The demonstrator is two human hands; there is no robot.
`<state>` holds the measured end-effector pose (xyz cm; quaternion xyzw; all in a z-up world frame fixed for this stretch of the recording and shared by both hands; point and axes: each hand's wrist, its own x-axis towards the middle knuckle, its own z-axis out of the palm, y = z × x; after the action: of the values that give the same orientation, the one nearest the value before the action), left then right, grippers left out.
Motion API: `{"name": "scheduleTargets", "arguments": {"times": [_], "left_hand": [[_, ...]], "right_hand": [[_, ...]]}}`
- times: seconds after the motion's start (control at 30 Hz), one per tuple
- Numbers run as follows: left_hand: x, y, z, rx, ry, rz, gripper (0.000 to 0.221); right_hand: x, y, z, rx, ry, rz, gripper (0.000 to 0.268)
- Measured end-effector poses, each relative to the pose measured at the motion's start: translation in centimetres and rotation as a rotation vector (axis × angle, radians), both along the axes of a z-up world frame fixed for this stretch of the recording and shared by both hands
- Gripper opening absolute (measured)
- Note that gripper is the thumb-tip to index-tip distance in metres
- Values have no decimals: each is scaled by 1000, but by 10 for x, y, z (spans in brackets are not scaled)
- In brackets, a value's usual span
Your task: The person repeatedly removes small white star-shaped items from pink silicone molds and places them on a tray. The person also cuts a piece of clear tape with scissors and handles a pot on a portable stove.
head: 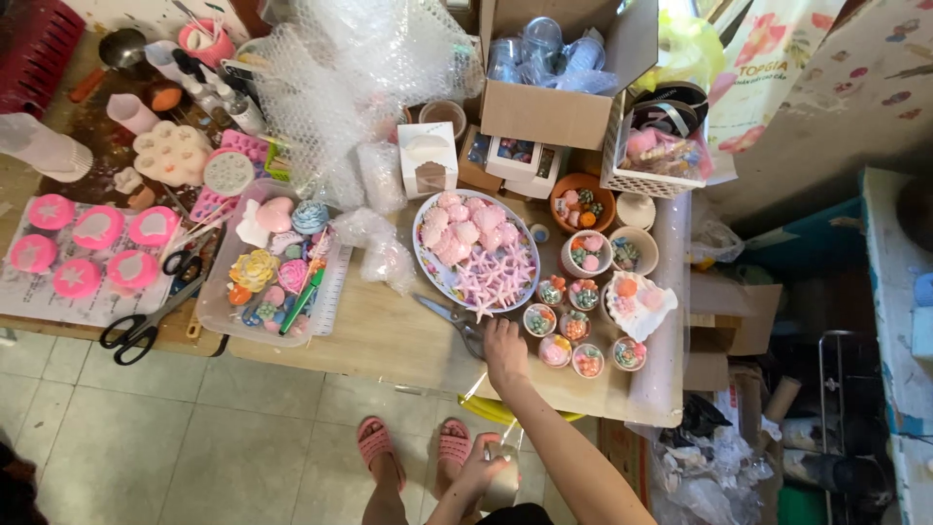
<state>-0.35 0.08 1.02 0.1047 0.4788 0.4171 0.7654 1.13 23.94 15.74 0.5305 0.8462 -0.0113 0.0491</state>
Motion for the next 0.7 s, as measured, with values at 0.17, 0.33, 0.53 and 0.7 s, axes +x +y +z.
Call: {"name": "scheduleTargets", "arguments": {"times": [0.17, 0.33, 0.53, 0.7], "left_hand": [[-1, 15, 19, -150, -47, 22, 47], [-6, 8, 13, -107, -107, -28, 35], [-21, 20, 52, -147, -113, -124, 25], [-29, 22, 68, -161, -126, -169, 24]], "right_hand": [[22, -16, 12, -75, 82, 52, 30], [123, -82, 95, -545, 481, 28, 38], [269, -150, 59, -969, 398, -221, 39], [289, -154, 26, -1091, 286, -353, 50]]}}
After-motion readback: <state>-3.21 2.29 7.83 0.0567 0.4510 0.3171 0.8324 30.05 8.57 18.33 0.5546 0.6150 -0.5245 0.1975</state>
